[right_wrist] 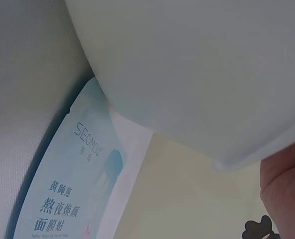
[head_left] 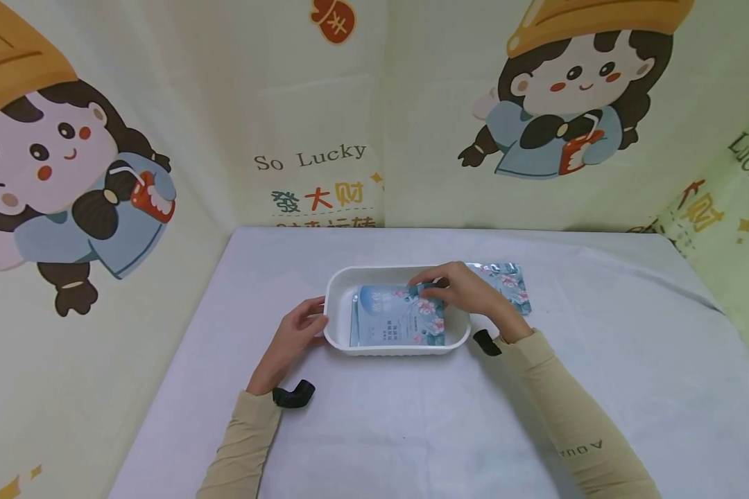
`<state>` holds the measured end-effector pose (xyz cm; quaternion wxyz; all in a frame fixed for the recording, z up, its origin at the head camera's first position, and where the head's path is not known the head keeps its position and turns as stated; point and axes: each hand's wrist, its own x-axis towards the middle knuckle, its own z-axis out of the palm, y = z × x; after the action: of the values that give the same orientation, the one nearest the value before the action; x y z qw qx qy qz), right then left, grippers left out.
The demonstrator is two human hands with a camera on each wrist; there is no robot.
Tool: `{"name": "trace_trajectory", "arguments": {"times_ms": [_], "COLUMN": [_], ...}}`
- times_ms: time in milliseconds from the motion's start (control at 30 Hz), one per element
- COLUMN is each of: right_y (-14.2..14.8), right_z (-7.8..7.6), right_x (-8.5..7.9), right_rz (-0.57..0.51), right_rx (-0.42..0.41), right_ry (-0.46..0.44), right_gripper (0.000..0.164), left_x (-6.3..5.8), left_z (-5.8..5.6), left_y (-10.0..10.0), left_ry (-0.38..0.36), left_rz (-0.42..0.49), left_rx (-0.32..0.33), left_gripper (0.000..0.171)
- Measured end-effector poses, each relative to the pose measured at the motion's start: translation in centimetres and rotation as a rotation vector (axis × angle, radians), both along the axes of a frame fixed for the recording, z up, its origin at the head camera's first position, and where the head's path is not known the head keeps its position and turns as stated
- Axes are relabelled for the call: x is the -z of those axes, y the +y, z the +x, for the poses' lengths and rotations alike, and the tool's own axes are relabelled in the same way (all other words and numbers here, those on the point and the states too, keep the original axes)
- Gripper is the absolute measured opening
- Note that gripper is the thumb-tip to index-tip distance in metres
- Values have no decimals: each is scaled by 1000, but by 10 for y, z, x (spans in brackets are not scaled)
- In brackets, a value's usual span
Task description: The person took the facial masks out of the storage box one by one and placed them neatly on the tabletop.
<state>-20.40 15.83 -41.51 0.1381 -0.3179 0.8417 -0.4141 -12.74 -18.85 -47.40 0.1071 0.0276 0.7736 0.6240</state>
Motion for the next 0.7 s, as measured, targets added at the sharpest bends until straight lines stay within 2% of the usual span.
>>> {"name": "trace_trajectory", "arguments": {"times_ms": [233, 500, 700], "right_y": [4, 12, 18], "right_z": [2, 3, 6], "right_x": [-5, -9, -16], "right_rz": [-32, -62, -58], "right_rx": [19, 31, 85], "right_ry": [-30, -13, -17], "right_gripper": [28, 27, 28], "left_x": [-1, 1, 0], "left_z": [0, 0, 0], "left_y": [0, 1, 2], "left_ry": [-13, -18, -19], "left_rz": [-1, 12, 2], "left_rx": [-8, -5, -9], "left_gripper": [51, 52, 51]}}
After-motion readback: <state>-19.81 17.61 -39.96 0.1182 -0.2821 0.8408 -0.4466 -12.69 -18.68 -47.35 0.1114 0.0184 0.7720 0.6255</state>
